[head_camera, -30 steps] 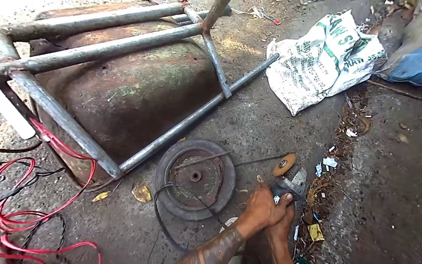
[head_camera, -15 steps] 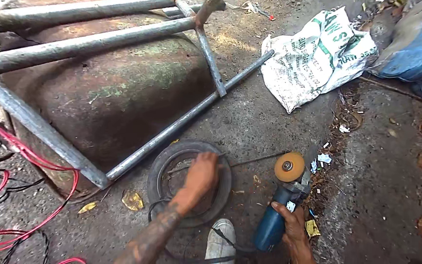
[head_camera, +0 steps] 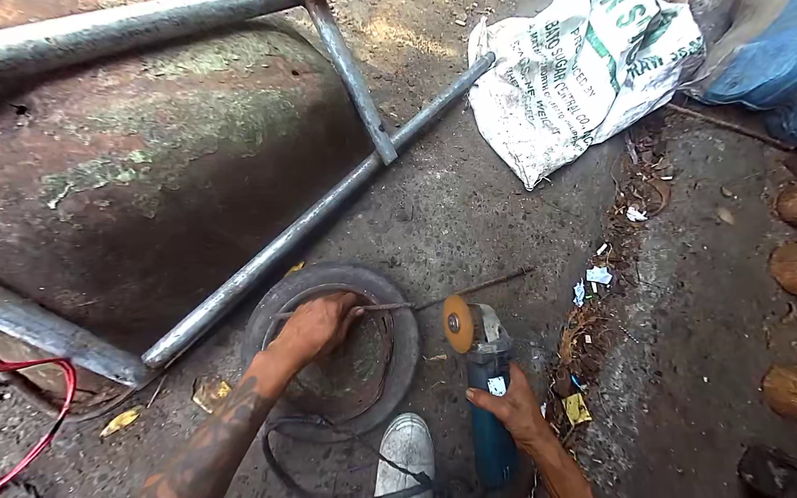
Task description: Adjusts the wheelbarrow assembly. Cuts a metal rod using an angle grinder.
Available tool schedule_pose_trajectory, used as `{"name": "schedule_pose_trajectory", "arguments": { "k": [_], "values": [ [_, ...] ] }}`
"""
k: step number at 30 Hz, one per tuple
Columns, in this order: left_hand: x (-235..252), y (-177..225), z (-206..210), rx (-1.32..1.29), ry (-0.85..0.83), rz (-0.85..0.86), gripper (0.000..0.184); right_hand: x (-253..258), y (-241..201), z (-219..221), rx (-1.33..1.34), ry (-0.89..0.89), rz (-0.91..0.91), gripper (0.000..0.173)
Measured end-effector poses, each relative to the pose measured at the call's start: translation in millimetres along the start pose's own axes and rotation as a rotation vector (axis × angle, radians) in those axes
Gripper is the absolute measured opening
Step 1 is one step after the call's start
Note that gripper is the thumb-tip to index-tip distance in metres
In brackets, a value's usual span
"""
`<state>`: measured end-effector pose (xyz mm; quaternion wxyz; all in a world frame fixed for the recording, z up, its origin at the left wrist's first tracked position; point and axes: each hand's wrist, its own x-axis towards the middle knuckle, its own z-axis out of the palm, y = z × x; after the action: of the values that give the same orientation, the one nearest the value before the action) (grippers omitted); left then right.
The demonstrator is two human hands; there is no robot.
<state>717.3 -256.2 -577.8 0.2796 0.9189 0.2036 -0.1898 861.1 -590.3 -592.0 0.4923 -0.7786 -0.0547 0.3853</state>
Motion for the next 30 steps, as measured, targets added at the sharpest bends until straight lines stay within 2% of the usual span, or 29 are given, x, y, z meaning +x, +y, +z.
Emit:
{"name": "schedule_pose_trajectory", "arguments": {
  "k": [5,9,17,30],
  "values": [
    [6.2,0.4,1.7,0.069,0.006,-0.035,0.041,8.4,0.5,2.9,-0.060,-0.068,0.006,0.082],
    [11.4,-3.5,9.3,0.078,0.021,-0.001,0.042,13.9,-1.5,2.2,-0.096,-0.094,0.008,0.084],
    [14.6,-18.5,23.7,0.108,0.206,0.150,0.043,22.7,4.2,0.5,-0.117,-0.138,0.036,0.086],
    [16.8,-17.1,17.9,0.159,0.204,0.174,0.041,26.2,2.2,3.9,-0.148,-0.159,0.042,0.085]
  ]
}}
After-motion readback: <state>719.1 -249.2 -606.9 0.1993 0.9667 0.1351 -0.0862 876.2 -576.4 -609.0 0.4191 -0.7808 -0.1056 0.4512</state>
